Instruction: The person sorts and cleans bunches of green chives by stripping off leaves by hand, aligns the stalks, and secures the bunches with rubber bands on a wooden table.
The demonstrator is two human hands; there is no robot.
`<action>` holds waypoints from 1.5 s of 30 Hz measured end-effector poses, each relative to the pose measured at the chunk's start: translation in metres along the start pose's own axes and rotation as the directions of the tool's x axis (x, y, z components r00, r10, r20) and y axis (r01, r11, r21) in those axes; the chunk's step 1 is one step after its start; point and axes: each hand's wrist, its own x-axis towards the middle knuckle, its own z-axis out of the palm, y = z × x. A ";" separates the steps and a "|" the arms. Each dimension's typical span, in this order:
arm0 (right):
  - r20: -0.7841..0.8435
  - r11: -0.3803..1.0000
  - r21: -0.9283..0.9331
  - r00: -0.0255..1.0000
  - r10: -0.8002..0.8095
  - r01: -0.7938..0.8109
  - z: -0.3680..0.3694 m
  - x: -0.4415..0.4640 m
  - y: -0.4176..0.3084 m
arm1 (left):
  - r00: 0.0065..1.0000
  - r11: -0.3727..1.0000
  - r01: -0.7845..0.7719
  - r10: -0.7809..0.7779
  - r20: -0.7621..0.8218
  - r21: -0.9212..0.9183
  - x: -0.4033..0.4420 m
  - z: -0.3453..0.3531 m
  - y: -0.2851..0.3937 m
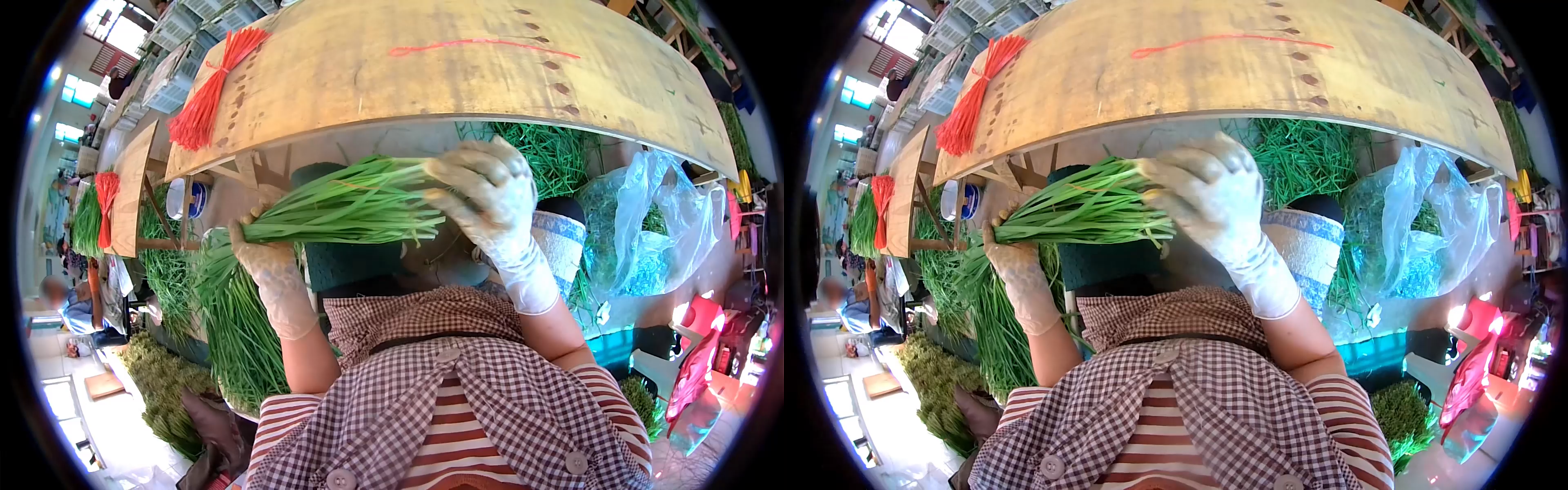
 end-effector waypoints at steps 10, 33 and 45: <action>0.276 0.170 0.881 0.771 0.573 -0.442 0.019 -0.002 0.005 | 0.995 0.996 0.087 -0.087 0.043 -0.001 0.006 -0.004 -0.012; 0.514 0.348 0.428 0.542 0.665 -0.834 0.008 -0.028 -0.029 | 0.991 0.988 0.112 -0.103 0.085 -0.106 0.012 0.003 -0.009; 0.572 0.136 0.334 0.316 0.757 -0.933 -0.010 -0.022 0.022 | 0.995 0.995 0.096 -0.095 0.036 -0.021 0.024 -0.013 0.005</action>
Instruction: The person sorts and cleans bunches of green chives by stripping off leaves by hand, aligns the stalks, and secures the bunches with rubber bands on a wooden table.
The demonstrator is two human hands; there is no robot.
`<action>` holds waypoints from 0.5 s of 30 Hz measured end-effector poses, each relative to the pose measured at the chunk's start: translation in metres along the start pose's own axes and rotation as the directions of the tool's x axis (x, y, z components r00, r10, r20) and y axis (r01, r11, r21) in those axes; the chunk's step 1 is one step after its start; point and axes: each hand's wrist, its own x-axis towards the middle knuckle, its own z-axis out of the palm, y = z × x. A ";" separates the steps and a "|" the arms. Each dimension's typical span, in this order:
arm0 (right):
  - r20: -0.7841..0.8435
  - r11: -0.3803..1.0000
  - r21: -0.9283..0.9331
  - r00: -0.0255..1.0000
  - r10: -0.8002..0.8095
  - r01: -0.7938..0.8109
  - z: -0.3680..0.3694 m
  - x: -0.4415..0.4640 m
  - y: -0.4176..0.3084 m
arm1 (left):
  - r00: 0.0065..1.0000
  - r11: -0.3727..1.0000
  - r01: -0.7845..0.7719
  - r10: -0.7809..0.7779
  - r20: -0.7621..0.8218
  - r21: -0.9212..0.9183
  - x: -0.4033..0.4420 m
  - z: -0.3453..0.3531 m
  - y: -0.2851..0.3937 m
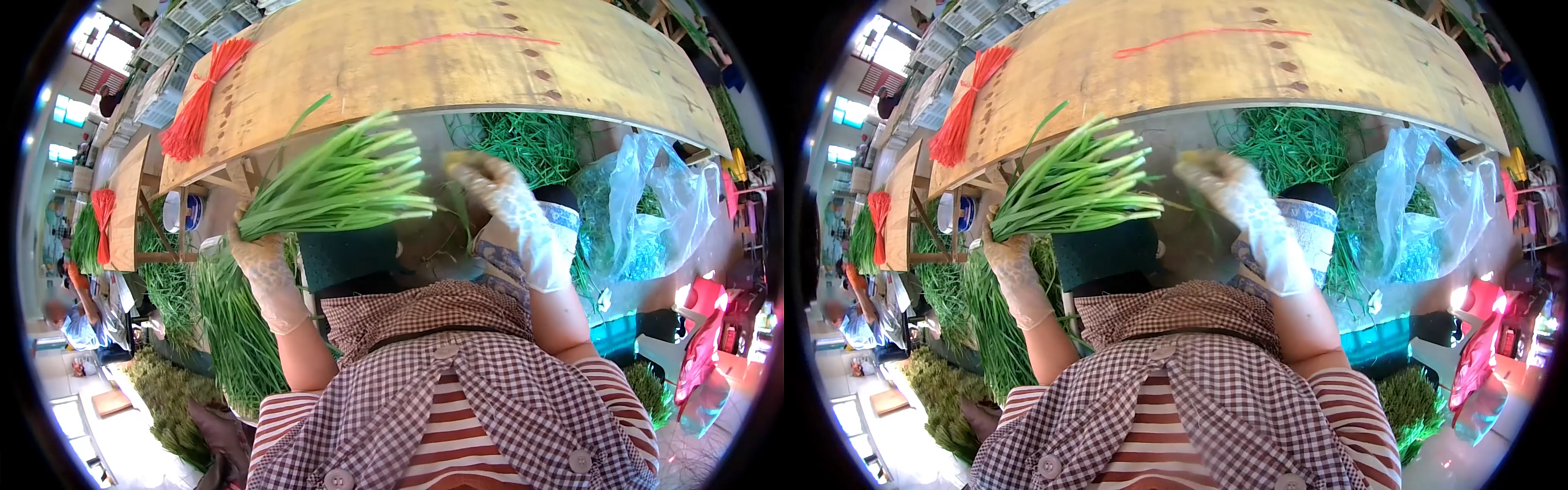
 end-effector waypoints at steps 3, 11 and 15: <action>0.396 0.990 0.067 0.914 0.089 -0.125 0.019 0.006 0.005 | 0.979 0.997 0.080 -0.076 0.191 -0.014 -0.002 -0.001 -0.013; 0.316 0.973 0.231 0.945 -0.087 0.012 0.032 -0.002 0.013 | 0.973 0.992 0.126 -0.124 0.193 0.007 -0.007 0.012 -0.013; 0.293 0.966 0.256 0.955 -0.055 -0.023 -0.002 -0.014 0.016 | 0.926 0.970 0.234 -0.203 0.317 -0.064 0.001 0.004 -0.007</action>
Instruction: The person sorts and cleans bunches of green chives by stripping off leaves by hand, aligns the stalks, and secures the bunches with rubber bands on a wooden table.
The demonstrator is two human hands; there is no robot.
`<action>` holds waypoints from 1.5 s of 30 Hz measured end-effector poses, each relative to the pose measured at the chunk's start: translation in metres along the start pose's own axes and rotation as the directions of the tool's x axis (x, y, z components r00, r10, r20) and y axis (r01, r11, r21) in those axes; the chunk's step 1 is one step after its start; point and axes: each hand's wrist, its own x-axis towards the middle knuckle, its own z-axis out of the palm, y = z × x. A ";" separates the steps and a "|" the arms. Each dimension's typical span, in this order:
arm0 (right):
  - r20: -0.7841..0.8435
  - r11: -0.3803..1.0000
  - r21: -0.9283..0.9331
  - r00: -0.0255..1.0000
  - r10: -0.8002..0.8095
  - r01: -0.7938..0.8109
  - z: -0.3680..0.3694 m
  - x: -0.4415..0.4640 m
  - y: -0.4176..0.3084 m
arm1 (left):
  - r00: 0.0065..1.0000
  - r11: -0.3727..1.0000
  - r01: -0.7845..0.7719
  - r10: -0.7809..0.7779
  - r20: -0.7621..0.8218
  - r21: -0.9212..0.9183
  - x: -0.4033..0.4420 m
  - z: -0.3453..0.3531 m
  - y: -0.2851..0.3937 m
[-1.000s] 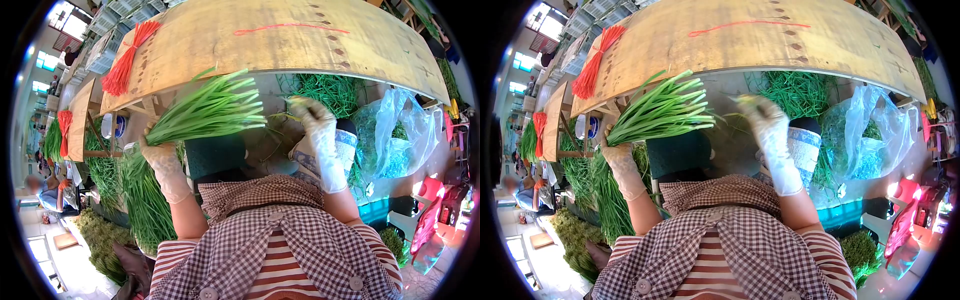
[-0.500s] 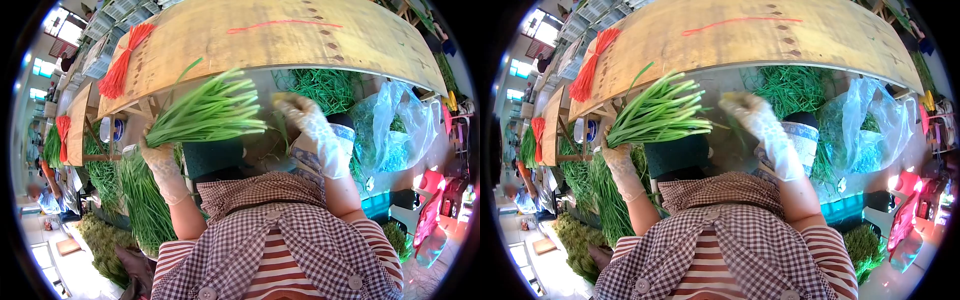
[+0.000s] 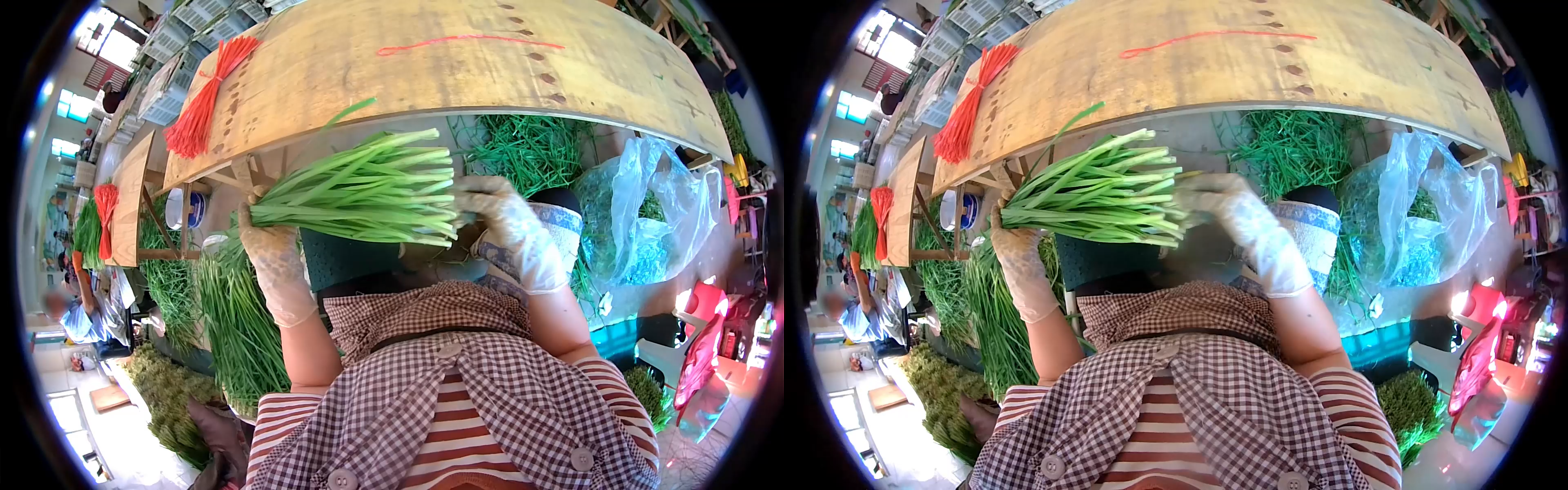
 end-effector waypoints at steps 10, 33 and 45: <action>-0.086 0.972 -0.081 0.973 0.215 -0.222 0.001 0.003 -0.009 | 0.944 0.961 -0.223 0.254 -0.209 0.161 0.001 0.003 0.005; -0.451 0.269 -0.891 0.642 -0.620 -0.366 -0.125 0.015 0.044 | 0.925 0.940 -0.232 0.293 -0.241 0.250 -0.007 0.006 0.025; 0.000 0.994 -0.086 0.998 -0.065 0.065 0.047 0.010 0.032 | 0.885 0.920 -0.291 0.363 -0.291 0.262 0.002 -0.004 0.010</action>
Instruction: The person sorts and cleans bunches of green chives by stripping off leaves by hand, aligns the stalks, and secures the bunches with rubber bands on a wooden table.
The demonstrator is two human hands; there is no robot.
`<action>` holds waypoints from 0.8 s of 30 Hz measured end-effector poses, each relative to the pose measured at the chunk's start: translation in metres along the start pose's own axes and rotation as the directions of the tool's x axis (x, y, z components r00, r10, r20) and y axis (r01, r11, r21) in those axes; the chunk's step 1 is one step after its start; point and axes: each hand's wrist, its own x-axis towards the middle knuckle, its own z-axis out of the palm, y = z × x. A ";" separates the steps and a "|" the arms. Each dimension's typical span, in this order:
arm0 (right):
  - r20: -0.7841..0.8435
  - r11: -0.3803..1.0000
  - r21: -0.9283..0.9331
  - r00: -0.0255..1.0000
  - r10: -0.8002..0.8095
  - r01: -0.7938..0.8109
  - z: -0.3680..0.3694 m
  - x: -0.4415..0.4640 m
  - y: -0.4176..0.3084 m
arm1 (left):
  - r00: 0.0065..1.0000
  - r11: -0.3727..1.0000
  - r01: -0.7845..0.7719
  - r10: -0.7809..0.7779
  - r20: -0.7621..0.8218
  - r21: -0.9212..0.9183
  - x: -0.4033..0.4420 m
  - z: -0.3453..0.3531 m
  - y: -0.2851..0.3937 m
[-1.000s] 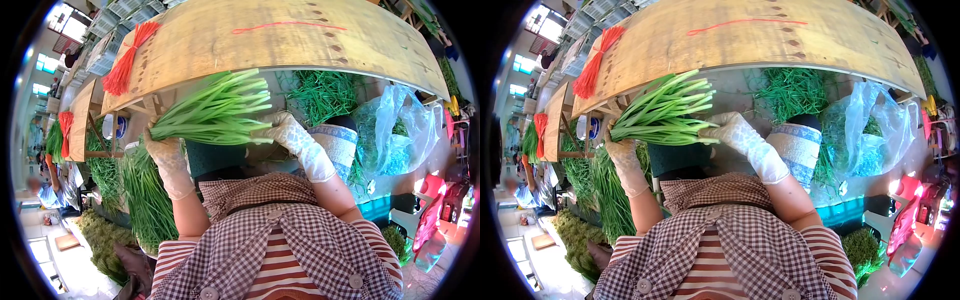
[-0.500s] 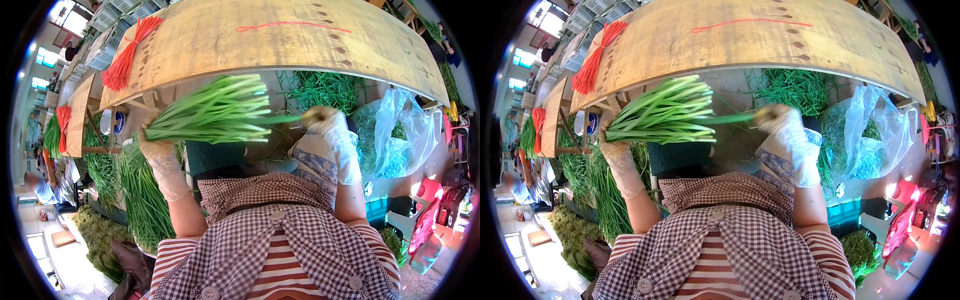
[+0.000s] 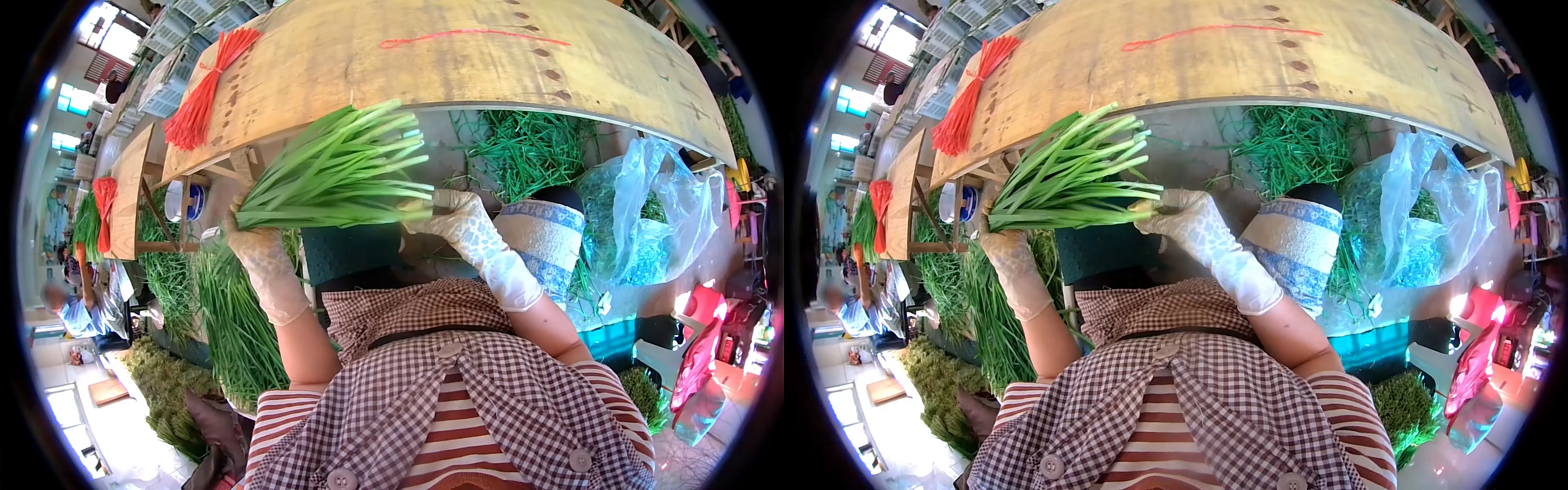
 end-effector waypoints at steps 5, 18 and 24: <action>-0.025 0.998 -0.054 1.000 -0.018 0.017 0.003 0.000 0.007 | 0.996 1.000 -0.020 0.021 -0.086 0.011 -0.004 0.005 -0.004; 0.018 0.867 0.461 0.978 0.205 -0.191 -0.018 0.008 0.035 | 0.995 0.992 0.096 -0.094 0.030 -0.082 -0.008 0.005 0.002; -0.423 0.540 -0.837 0.732 -0.534 -0.089 -0.105 0.012 0.048 | 0.987 0.995 0.013 -0.028 -0.159 -0.097 0.013 -0.005 0.012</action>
